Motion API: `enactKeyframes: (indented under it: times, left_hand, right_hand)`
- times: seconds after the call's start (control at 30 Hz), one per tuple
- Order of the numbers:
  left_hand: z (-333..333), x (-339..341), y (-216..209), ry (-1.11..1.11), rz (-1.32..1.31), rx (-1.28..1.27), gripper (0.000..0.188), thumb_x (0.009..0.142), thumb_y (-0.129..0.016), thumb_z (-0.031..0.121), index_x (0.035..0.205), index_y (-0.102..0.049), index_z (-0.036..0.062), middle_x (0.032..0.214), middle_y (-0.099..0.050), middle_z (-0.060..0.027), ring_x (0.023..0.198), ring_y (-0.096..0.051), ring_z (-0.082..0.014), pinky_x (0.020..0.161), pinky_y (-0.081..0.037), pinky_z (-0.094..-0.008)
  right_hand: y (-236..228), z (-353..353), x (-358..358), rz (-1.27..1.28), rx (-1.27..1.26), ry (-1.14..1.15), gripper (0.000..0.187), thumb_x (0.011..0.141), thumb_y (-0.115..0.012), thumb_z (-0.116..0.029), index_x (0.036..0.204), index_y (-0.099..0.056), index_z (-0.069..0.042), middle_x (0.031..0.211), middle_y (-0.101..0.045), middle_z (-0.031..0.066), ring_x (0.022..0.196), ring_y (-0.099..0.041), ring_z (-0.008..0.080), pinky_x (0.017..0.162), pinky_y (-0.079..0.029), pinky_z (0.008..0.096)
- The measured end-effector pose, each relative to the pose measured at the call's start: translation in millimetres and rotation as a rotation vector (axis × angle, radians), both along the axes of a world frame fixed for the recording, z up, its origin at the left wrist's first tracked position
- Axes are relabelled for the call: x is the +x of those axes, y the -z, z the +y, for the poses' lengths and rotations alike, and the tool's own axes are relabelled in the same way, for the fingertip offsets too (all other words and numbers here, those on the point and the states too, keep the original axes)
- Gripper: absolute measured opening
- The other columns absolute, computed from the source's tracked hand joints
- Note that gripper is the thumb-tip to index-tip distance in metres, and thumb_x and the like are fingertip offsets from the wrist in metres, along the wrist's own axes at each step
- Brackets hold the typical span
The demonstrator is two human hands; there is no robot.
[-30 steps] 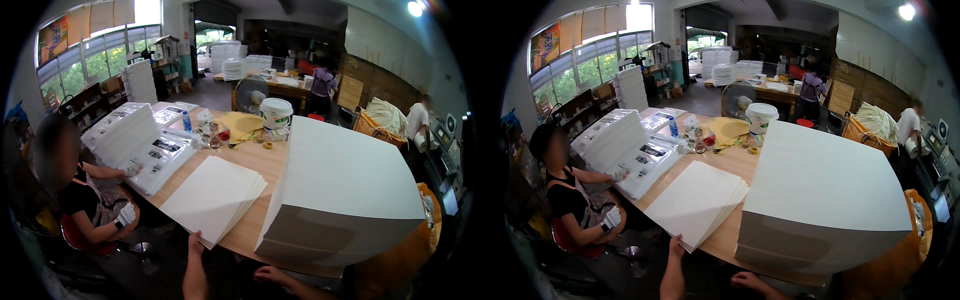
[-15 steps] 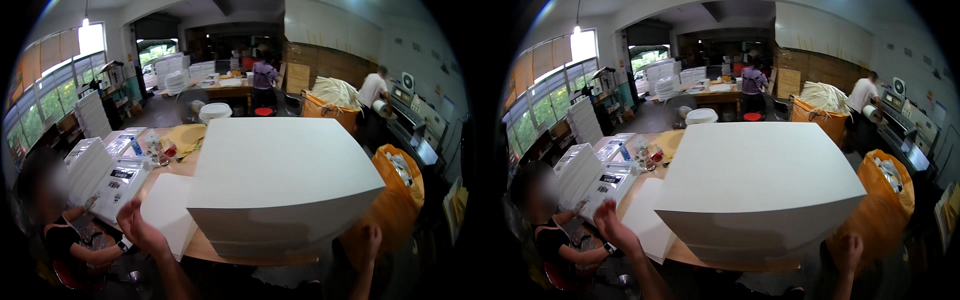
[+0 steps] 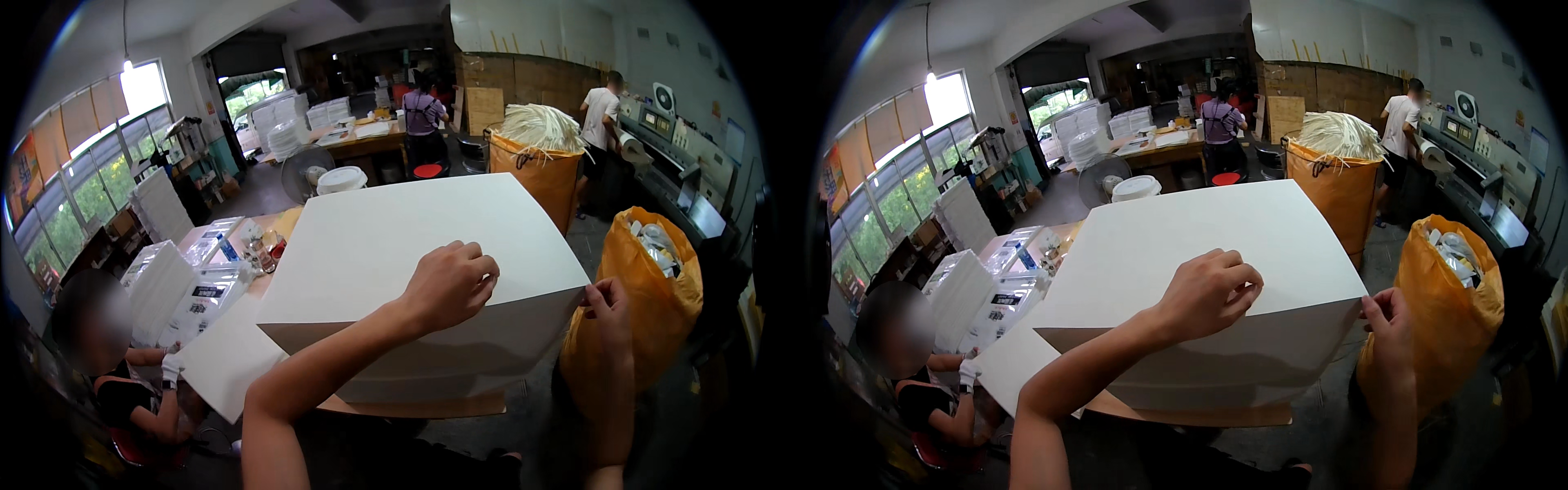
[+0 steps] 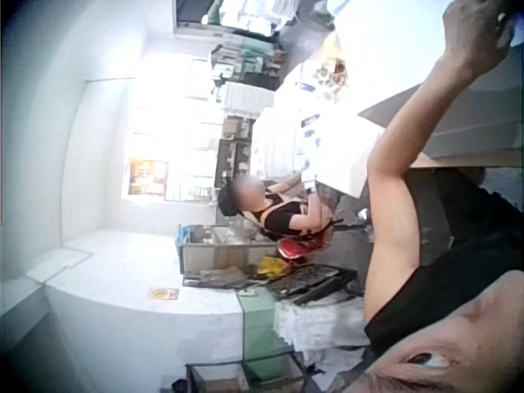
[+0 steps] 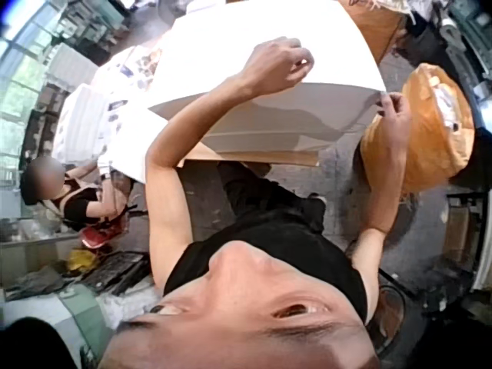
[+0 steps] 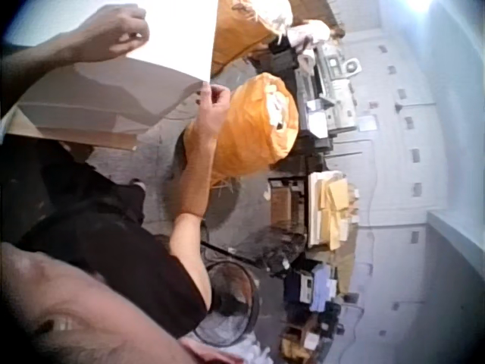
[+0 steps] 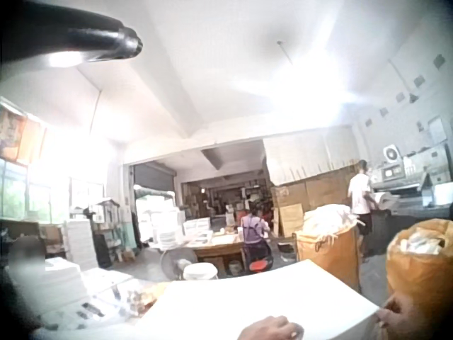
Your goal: The person flips through and counts a stack of white paper boards on a table, then moves the stack aside after a new larger stack is delivered by another person.
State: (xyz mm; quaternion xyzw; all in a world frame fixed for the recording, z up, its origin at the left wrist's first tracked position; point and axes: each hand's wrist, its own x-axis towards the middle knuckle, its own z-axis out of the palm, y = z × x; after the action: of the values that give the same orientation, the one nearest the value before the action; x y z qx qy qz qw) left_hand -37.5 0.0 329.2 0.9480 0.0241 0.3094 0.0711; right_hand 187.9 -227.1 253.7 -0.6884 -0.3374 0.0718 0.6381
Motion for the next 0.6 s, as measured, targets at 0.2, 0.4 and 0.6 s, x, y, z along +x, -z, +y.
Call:
enactKeyframes:
  times: [0.2, 0.4, 0.6]
  left_hand:
    - [1, 10, -13, 0.069, 0.160, -0.090, 0.008, 0.091, -0.068, 0.015, 0.093, -0.073, 0.0098, 0.080, -0.065, -0.0055, 0.078, -0.064, -0.0211, 0.070, -0.052, -0.0350]
    - [7, 15, 0, 0.089, 0.026, -0.248, 0.007, 0.089, -0.068, 0.008, 0.094, -0.071, 0.0049, 0.088, -0.067, -0.0093, 0.083, -0.064, -0.0225, 0.070, -0.052, -0.0339]
    - [-4, 12, -6, 0.083, -0.039, -0.377, 0.012, 0.089, -0.067, 0.000, 0.101, -0.070, 0.0008, 0.104, -0.068, -0.0132, 0.095, -0.068, -0.0246, 0.084, -0.055, -0.0330]
  right_hand:
    - [-60, -1, 8, -0.137, -0.492, -0.129, 0.046, 0.104, -0.054, -0.040, 0.079, -0.066, -0.003, 0.064, -0.061, 0.0043, 0.060, -0.060, 0.0139, 0.055, -0.046, 0.0293]
    - [-101, 7, 15, -0.358, -0.735, -0.154, 0.050, 0.104, -0.055, -0.041, 0.076, -0.068, -0.001, 0.060, -0.064, 0.0059, 0.052, -0.061, 0.0156, 0.054, -0.050, 0.0311]
    - [-81, 56, -6, -0.335, 0.012, 0.063, 0.045, 0.098, -0.069, -0.040, 0.071, -0.054, -0.007, 0.061, -0.057, 0.0012, 0.053, -0.056, 0.0106, 0.051, -0.045, 0.0297]
